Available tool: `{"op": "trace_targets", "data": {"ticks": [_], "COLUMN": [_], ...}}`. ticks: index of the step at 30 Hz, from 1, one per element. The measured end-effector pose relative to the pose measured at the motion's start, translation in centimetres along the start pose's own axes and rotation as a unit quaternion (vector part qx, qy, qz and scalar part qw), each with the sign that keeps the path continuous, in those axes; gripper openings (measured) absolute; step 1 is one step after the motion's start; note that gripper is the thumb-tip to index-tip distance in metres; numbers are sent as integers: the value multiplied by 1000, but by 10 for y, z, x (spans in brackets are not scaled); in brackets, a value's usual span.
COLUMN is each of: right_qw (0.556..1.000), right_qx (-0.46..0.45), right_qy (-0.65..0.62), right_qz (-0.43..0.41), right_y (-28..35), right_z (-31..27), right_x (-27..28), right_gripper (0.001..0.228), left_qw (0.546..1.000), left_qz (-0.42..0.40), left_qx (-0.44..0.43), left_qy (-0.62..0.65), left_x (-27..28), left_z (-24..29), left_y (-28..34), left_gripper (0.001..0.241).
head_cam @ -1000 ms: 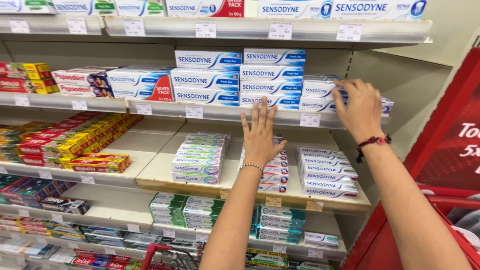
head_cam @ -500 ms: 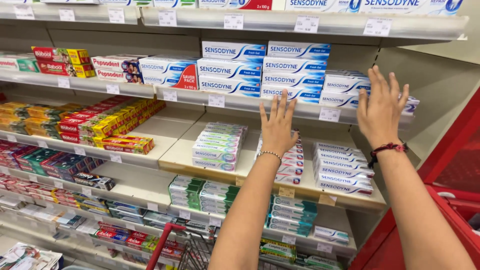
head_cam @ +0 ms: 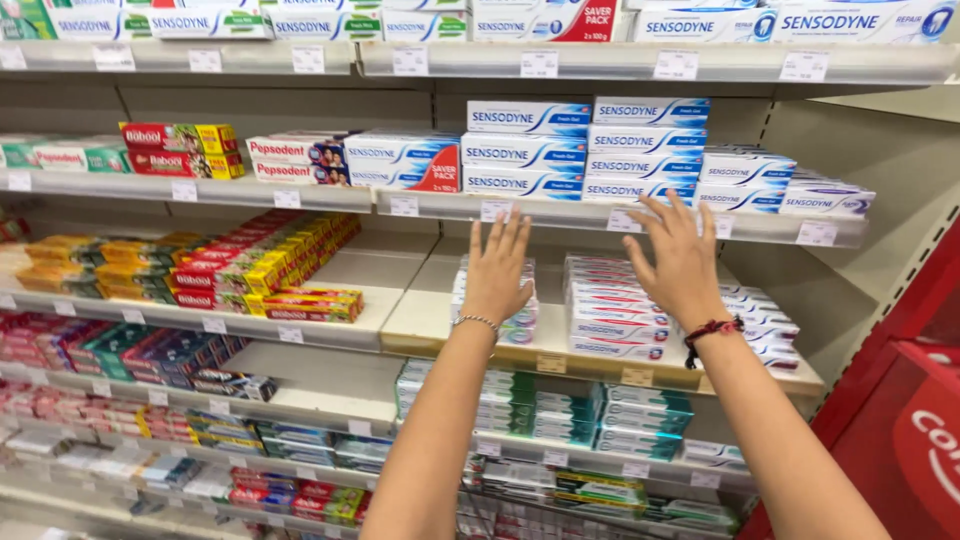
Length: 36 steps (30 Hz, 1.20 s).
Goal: Picking up several boxes of toothpaste from a shelf and placing them into a shopping cart.
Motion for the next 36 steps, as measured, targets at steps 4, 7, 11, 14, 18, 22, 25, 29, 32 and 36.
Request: {"op": "trace_targets", "data": {"ticks": [4,7,11,14,18,22,25,29,32,36], "right_qw": [999,999,998,980,935,798,801,585,502,482], "right_qx": [1,-18,-49,-138,-279,-461,-394,-389,-393,-364], "right_qy": [34,4,-43,-144,-203,-276,-302,-466,-504,-485], "right_qz": [-15,-29,-15,-25,-79,-272,-334,-537,-583,-633], "right_y": [3,12,69,134,292,398,505,525,503,479], "right_z": [-46,-94,-150,-198,-239,-292,-298,-322,-327,-328], "right_x": [-26,-39,-74,-95,-155,-162,-194,-176,-166,-162], "right_gripper": [36,39,29,21,19,29,43,57,69,92], "left_qw": [1000,998,981,965,955,929,860,897,841,797], "left_qz": [18,41,93,57,-120,-278,-476,-311,-328,-388], "left_qx": [-5,-8,-6,10,64,118,137,237,339,412], "left_qy": [8,44,173,254,263,213,126,205,266,213], "left_x": [6,2,-17,-45,-100,-103,-119,-160,-163,-168], "left_z": [-58,-79,-66,-36,12,41,57,62,50,48], "left_y": [30,58,128,200,315,395,429,463,466,474], "left_gripper": [103,90,54,41,43,63,85,60,50,41]}}
Point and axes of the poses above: each hand's wrist, its own y-axis away from the middle knuckle, its own x-axis out of the back of the hand, z = x × y, the point moved 1 cm from there along -y, towards the middle knuckle, and after that the axes turned 7 degrees about -y, right-handed, at the moved point
